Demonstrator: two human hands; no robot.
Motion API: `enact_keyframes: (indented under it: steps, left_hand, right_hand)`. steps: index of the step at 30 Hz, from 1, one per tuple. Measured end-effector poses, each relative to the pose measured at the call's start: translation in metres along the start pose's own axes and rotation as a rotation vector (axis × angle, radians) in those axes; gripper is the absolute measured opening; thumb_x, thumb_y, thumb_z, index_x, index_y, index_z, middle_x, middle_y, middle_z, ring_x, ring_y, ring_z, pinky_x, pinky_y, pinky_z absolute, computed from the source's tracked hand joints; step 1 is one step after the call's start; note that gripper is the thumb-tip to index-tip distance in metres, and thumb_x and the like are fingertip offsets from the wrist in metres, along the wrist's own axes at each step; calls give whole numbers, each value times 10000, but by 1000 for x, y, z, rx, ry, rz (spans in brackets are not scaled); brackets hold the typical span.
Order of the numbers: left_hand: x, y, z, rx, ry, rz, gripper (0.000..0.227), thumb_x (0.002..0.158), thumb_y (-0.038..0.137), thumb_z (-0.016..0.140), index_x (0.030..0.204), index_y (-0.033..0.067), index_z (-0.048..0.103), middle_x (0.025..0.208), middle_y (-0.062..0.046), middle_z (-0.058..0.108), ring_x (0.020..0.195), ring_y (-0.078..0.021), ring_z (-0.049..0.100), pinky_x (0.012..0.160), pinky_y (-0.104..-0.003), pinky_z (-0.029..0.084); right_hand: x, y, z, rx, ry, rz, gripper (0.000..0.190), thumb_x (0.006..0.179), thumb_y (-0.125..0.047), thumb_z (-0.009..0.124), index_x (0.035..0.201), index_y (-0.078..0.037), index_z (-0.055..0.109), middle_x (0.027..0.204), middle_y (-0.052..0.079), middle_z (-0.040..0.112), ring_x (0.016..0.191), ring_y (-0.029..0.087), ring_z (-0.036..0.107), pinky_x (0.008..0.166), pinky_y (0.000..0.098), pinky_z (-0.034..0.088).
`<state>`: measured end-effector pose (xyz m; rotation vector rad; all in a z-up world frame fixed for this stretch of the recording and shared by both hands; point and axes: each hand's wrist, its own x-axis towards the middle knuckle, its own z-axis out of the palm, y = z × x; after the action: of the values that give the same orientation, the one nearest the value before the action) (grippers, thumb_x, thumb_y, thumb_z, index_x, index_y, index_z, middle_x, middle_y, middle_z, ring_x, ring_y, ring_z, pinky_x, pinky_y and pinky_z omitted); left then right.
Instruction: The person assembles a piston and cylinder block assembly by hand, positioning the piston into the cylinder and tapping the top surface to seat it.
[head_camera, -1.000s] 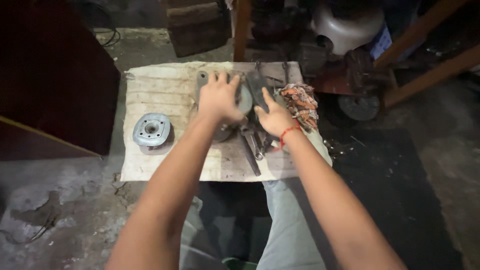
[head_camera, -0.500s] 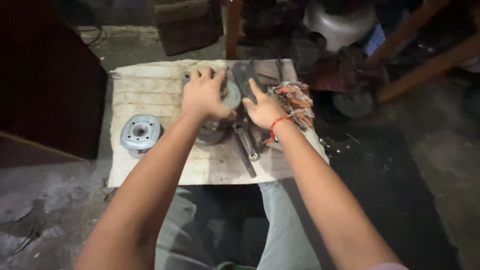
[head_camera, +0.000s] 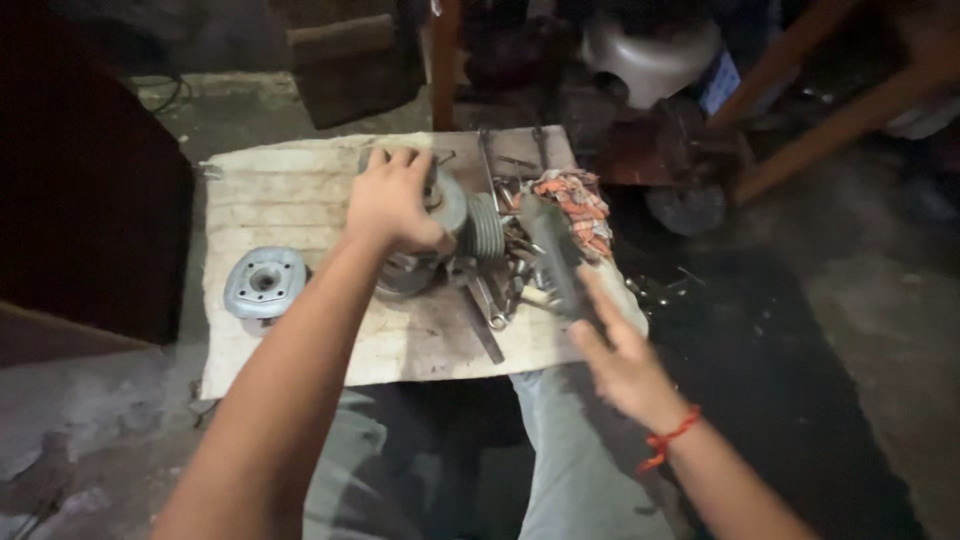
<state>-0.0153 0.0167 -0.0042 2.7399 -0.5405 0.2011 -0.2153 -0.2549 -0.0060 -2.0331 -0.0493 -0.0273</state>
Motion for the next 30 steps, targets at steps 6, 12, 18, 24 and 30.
enact_keyframes:
  steps: [6,12,18,24,30]
  left_hand:
    - [-2,-1,-2,-8,-15,-12,1115,387,463,893,1374,64,562,1360,-152,578,1255,-414,490,998,-477,474]
    - [-4,7,-5,-17,-51,-40,1115,383,441,901,1387,91,564,1352,-128,587,1252,-396,498,1016,-458,480]
    - [-4,5,-6,-14,-17,-28,1140,366,443,919,1382,63,568,1349,-134,586,1238,-405,499,997,-456,482]
    - [-7,6,-6,-28,-3,-34,1108,374,429,901,1370,59,586,1334,-131,604,1213,-407,521,996,-453,488]
    - [-9,7,-7,-45,18,-31,1102,361,421,900,1355,55,595,1330,-128,608,1202,-401,527,984,-453,492]
  right_hand:
    - [32,43,2,701,-38,358,670,843,-28,581,1439,-258,377,746,19,541,479,112,455,412,284,385]
    - [121,165,20,1406,-342,530,283,873,1,568,1120,-30,434,751,51,508,604,172,504,519,317,434]
    - [203,145,-1,741,-17,517,371,830,-141,692,1194,-200,654,897,40,753,644,113,594,524,256,446]
    - [208,150,6,-691,361,101,380,805,-294,839,1150,-164,749,1007,118,746,914,312,710,815,435,557]
    - [188,134,22,-789,526,-247,486,737,-190,800,1184,-41,682,1058,191,685,976,413,653,814,489,530]
